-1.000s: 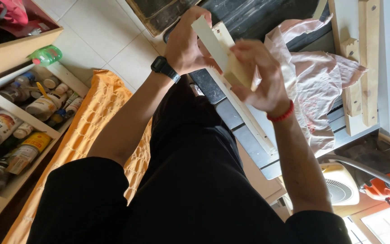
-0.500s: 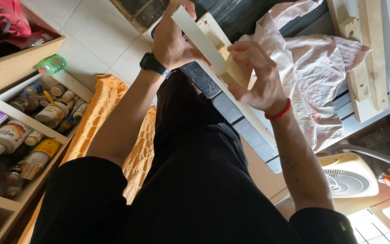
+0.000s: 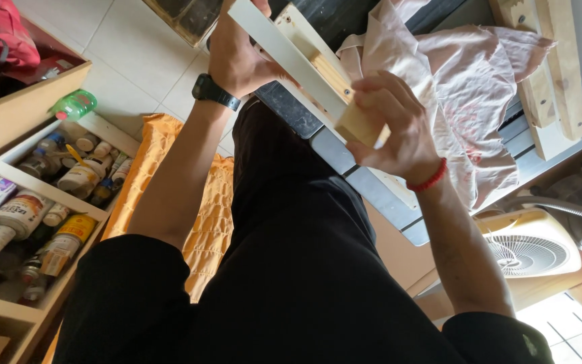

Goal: Applying edge banding to wood using an iron and organizing boards on a table saw.

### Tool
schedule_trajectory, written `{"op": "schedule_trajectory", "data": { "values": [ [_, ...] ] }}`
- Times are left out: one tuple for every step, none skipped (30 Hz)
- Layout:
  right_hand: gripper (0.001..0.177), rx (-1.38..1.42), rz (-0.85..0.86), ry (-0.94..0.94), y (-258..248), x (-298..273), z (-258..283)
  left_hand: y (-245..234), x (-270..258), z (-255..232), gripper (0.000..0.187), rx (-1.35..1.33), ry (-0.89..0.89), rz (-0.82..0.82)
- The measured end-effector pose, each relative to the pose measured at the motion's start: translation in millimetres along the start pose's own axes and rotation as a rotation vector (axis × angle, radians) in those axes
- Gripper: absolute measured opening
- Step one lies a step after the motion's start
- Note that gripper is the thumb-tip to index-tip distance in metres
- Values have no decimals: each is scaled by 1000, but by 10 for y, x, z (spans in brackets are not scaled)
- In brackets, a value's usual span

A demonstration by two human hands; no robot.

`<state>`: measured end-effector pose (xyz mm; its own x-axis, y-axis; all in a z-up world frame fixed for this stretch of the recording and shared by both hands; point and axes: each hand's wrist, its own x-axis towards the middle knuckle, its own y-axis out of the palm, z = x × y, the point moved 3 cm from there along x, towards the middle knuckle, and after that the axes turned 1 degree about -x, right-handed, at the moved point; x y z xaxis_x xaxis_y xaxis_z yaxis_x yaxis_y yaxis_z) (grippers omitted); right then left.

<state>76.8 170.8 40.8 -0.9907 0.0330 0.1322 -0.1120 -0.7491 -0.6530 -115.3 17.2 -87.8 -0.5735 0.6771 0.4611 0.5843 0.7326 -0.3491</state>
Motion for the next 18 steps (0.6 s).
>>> {"op": "schedule_trajectory", "data": {
  "values": [
    [47, 11, -4, 22, 14, 33, 14, 2, -16, 11, 89, 26, -34, 17],
    [46, 22, -8, 43, 23, 69, 27, 3, -26, 21, 90, 53, -68, 34],
    [46, 18, -15, 46, -21, -22, 29, 0, -2, 3, 90, 49, -62, 38],
    [46, -7, 4, 49, -54, -110, 33, -8, 22, -17, 90, 11, -47, 39],
    [46, -33, 28, 47, -94, -193, 29, -14, 40, -39, 90, -24, -35, 33],
    [46, -36, 27, 46, -94, -197, 9, -11, 54, -34, 90, -26, -32, 32],
    [46, -22, 8, 38, -85, -216, 3, -15, 43, -35, 91, -30, -49, 38],
    [46, -8, -11, 31, -79, -239, -5, -14, 33, -37, 93, -34, -66, 44],
    [46, -9, -19, 37, -49, -186, 1, -8, 24, -27, 93, -38, -63, 52],
    [46, 12, -42, 37, -30, -134, 7, -4, 19, -22, 90, -54, -51, 49],
    [46, 32, -67, 36, -10, -76, 13, -2, 23, -13, 87, -70, -36, 46],
    [46, 29, -76, 41, -57, -169, 26, 17, 2, 26, 87, -74, -31, 55],
    [43, 2, -50, 48, -106, -254, 34, 41, -12, 62, 89, -71, -1, 47],
    [41, -25, -24, 55, -153, -337, 44, 62, -25, 99, 92, -68, 29, 39],
    [41, -30, -29, 56, -168, -370, 32, 38, 42, 33, 92, -71, 34, 41],
    [42, -14, -32, 77, -182, -409, 12, 20, 104, -23, 92, -123, 3, 51],
    [44, 7, -37, 106, -174, -473, 13, -2, 136, -91, 92, -177, -34, 69],
    [44, 7, -43, 114, -146, -444, 6, 0, 133, -105, 92, -182, -33, 78]
  ]
}}
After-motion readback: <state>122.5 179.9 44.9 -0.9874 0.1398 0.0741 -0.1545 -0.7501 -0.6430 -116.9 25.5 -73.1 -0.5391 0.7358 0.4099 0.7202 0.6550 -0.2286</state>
